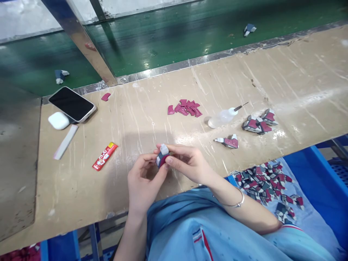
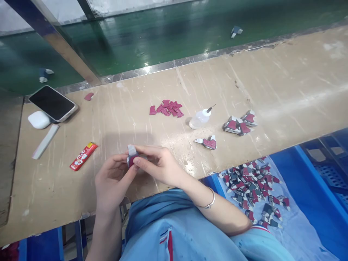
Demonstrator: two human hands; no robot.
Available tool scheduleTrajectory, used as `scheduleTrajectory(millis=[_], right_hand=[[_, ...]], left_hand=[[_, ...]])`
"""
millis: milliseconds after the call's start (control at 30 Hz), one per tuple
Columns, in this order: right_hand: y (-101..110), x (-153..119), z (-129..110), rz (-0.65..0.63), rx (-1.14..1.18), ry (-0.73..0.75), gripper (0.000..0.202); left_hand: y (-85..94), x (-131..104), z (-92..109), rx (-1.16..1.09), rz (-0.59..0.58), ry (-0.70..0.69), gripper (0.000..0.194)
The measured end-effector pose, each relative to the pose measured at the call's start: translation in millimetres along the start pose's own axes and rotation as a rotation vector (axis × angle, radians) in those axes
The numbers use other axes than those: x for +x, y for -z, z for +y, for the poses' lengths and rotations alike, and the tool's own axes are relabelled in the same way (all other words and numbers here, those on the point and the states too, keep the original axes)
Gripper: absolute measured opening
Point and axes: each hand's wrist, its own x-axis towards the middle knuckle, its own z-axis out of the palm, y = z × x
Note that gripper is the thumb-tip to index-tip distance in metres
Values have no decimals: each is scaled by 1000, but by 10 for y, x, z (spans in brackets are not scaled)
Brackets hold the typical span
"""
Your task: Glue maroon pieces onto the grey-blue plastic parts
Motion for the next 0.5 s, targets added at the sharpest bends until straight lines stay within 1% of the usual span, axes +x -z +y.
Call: scheduleTrajectory(millis=[100, 200, 300, 367, 500], right_hand=[[-36, -11, 3, 11, -5, 21, 35], [-65, -23, 7, 54, -47, 67, 33], [-64, -25, 22, 94, -63, 76, 36], [-65, -15, 45, 100, 5, 28, 40], [-121, 15, 100, 160, 303, -121, 50]], left_hand=[[-21, -5, 16, -23, 28, -29, 17], [-56, -27, 34, -42, 62, -60, 13], [-97, -50, 47, -59, 63, -60, 13], [-132, -59, 56, -94, 91, -68, 15], [-208, -64, 61, -187, 200, -96, 23]])
